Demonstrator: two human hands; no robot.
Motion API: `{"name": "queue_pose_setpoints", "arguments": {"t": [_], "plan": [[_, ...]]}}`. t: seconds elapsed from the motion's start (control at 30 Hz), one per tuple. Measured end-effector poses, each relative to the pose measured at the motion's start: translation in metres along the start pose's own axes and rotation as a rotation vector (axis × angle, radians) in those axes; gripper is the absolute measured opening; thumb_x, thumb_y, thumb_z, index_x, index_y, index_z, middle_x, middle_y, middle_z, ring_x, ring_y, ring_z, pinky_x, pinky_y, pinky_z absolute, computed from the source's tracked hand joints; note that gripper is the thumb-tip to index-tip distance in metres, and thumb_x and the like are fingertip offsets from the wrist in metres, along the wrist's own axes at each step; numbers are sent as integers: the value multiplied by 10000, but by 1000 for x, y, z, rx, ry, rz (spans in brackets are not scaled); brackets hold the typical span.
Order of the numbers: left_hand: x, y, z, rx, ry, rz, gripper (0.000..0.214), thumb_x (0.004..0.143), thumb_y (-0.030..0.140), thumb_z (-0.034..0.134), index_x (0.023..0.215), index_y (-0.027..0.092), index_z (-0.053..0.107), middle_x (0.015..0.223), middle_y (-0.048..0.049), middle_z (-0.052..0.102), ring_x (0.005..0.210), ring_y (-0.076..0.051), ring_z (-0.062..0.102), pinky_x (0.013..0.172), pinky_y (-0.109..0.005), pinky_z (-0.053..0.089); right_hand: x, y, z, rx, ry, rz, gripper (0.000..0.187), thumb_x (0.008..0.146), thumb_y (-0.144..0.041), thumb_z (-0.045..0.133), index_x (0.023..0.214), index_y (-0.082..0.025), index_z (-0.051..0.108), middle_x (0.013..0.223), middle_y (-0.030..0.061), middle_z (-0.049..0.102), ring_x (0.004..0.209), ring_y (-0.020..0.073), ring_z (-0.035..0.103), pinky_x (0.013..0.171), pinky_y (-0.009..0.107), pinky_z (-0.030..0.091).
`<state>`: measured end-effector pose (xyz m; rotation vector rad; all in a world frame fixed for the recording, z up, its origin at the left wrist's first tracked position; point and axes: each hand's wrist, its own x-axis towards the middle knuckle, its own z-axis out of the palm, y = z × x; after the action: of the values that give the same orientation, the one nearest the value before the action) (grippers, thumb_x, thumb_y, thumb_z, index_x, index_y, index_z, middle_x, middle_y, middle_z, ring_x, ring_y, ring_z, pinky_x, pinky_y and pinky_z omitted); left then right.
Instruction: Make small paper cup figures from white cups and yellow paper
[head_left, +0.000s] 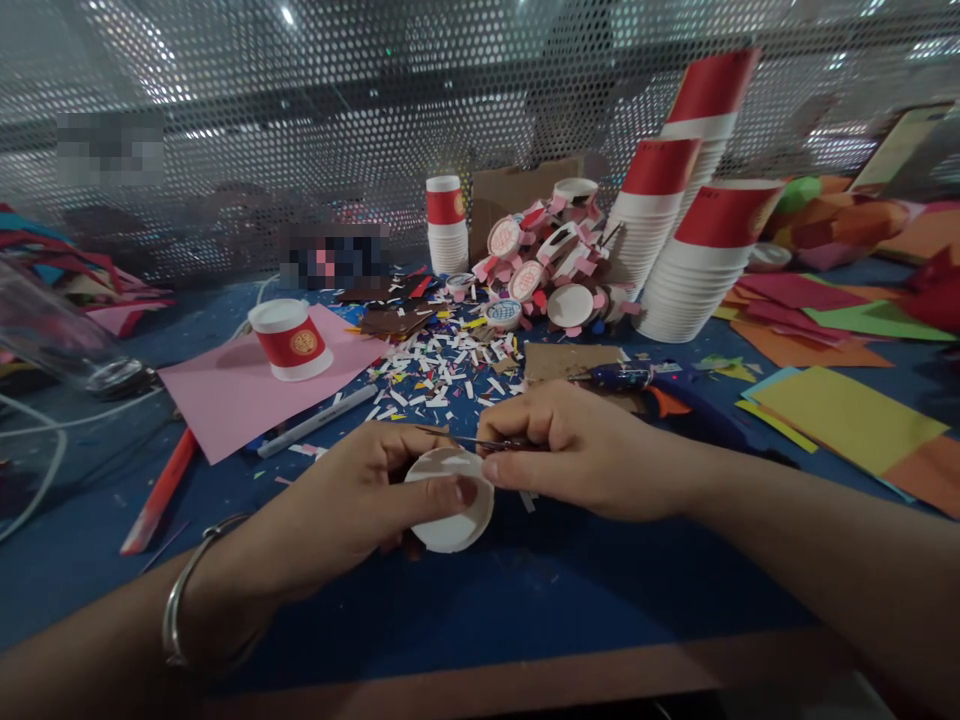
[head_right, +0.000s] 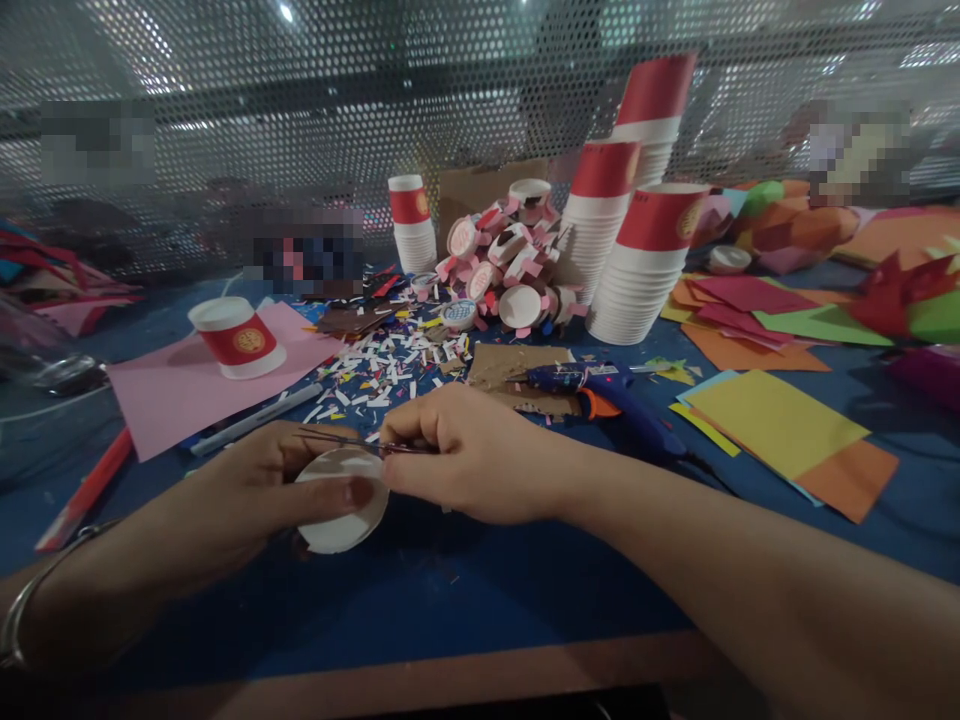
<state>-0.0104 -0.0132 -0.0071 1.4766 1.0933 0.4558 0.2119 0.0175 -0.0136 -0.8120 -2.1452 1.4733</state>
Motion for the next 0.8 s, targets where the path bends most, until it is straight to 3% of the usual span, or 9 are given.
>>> {"name": "queue_pose_setpoints", "arguments": {"t": [0.3, 0.53, 0.7, 0.8], "plan": [[-2, 5, 4, -131, -28, 43, 97, 841, 247, 794, 795, 186, 735, 684, 38, 634, 579, -61, 522, 499, -113, 423, -2, -1, -3, 156, -48, -86, 219, 890, -213, 630, 708, -184, 512, 609, -77, 407, 548, 79, 349, 505, 238, 247], [-2, 5, 3, -94, -19, 177, 169, 866, 253, 786, 732, 163, 736, 619, 45, 590, 543, -33, 452, 488, -95, 373, -5, -8, -6, 182, -60, -184, 255, 889, -235, 728, 733, -162, 539, 640, -70, 440, 576, 77, 352, 512, 226, 272], [-1, 2, 1, -87, 105, 135, 186, 833, 361, 819, 834, 188, 751, 651, 25, 623, 505, -69, 473, 426, -154, 387, -4, -7, -8, 39, 85, -187, 281, 930, -357, 722, 781, -170, 574, 693, -53, 495, 635, 92, 431, 567, 230, 330], [1, 2, 0, -149, 181, 181, 229, 828, 387, 823, 776, 178, 744, 675, 16, 619, 577, -82, 511, 501, -165, 444, -3, -5, -8, -41, 175, -191, 308, 941, -429, 708, 807, -174, 601, 725, -47, 504, 661, 96, 448, 590, 233, 347]]}}
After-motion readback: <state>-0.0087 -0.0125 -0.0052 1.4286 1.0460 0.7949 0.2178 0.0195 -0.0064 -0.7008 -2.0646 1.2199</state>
